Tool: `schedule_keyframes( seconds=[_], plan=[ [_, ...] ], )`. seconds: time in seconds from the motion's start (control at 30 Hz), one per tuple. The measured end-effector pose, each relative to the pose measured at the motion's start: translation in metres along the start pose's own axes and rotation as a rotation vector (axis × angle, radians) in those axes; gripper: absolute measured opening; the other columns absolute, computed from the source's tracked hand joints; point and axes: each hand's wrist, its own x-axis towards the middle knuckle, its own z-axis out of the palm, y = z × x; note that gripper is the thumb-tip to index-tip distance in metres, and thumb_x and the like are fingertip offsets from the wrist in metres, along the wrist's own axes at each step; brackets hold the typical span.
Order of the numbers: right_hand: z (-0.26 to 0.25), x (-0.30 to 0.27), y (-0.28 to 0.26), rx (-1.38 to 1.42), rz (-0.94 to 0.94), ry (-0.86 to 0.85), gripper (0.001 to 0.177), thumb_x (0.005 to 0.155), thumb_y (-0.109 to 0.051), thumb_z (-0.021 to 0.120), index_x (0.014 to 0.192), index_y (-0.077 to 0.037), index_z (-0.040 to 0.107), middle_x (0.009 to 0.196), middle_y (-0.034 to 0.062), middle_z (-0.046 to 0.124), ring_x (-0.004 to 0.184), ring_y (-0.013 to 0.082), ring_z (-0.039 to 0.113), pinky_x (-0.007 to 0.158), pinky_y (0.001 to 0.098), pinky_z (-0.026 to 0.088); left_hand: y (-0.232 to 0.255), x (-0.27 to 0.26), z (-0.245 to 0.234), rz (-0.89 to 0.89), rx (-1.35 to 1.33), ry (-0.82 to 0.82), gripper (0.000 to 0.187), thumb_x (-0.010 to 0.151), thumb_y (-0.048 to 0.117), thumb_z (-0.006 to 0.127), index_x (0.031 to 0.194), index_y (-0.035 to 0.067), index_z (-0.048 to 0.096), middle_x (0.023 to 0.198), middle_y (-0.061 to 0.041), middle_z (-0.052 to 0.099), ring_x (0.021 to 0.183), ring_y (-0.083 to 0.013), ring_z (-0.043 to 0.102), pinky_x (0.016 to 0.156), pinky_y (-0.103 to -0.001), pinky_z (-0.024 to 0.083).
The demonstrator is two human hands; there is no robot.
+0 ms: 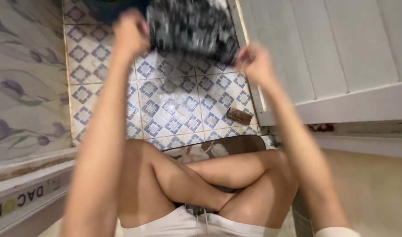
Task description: Hand-washing a black and white patterned garment on the bathroom floor using a bucket and soap.
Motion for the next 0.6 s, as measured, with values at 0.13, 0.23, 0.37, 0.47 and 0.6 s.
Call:
schedule_keyframes(
  seconds=[0.13, 0.23, 0.37, 0.47, 0.6],
  plan=[
    [0.068, -0.082, 0.079, -0.425, -0.056, -0.298, 0.083, 0.070, -0.035, 0.095, 0.129, 0.006, 0.051, 0.126, 0.0284, 0.058, 0.121, 0.0440, 0.057, 0.099, 0.0520, 0.046, 0.033, -0.147, 0.069, -0.631, 0.252, -0.137, 0.063, 0.083, 0.000, 0.067, 0.142, -0.005, 0.045, 0.142, -0.035, 0.045, 0.122, -0.0517, 0.050, 0.100, -0.054, 0.046],
    [0.075, -0.114, 0.109, -0.918, 0.299, -0.478, 0.087, 0.067, -0.038, 0.093, 0.130, 0.001, 0.045, 0.127, 0.0272, 0.055, 0.112, 0.0461, 0.059, 0.092, 0.0491, 0.051, 0.085, -0.204, 0.100, -0.779, 0.393, -0.506, 0.076, 0.086, 0.019, 0.075, 0.149, -0.002, 0.038, 0.157, -0.026, 0.039, 0.142, -0.0407, 0.043, 0.108, -0.052, 0.046],
    [0.068, -0.127, 0.182, -1.013, 0.364, -0.399, 0.057, 0.082, -0.025, 0.078, 0.127, -0.004, 0.051, 0.123, 0.0205, 0.064, 0.109, 0.0429, 0.067, 0.090, 0.0536, 0.055, 0.115, -0.217, 0.147, -0.937, 0.340, -0.525, 0.097, 0.084, 0.048, 0.075, 0.150, -0.006, 0.029, 0.157, -0.026, 0.031, 0.146, -0.0428, 0.030, 0.113, -0.057, 0.033],
    [0.059, -0.127, 0.180, -1.000, 0.169, -0.449, 0.045, 0.082, -0.026, 0.075, 0.119, -0.008, 0.056, 0.120, 0.0176, 0.067, 0.107, 0.0404, 0.069, 0.089, 0.0494, 0.057, 0.116, -0.219, 0.172, -0.817, 0.492, -0.387, 0.107, 0.089, 0.060, 0.068, 0.153, -0.012, 0.021, 0.162, -0.029, 0.022, 0.152, -0.0438, 0.017, 0.117, -0.063, 0.023],
    [0.057, -0.101, 0.132, -0.629, 0.175, -0.271, 0.066, 0.085, -0.041, 0.079, 0.132, 0.000, 0.055, 0.117, 0.0268, 0.068, 0.103, 0.0413, 0.068, 0.088, 0.0467, 0.055, 0.124, -0.193, 0.163, -0.873, 0.391, -0.461, 0.136, 0.076, 0.073, 0.071, 0.155, -0.014, 0.004, 0.167, -0.031, 0.002, 0.155, -0.0429, -0.002, 0.121, -0.063, 0.011]
  ],
)
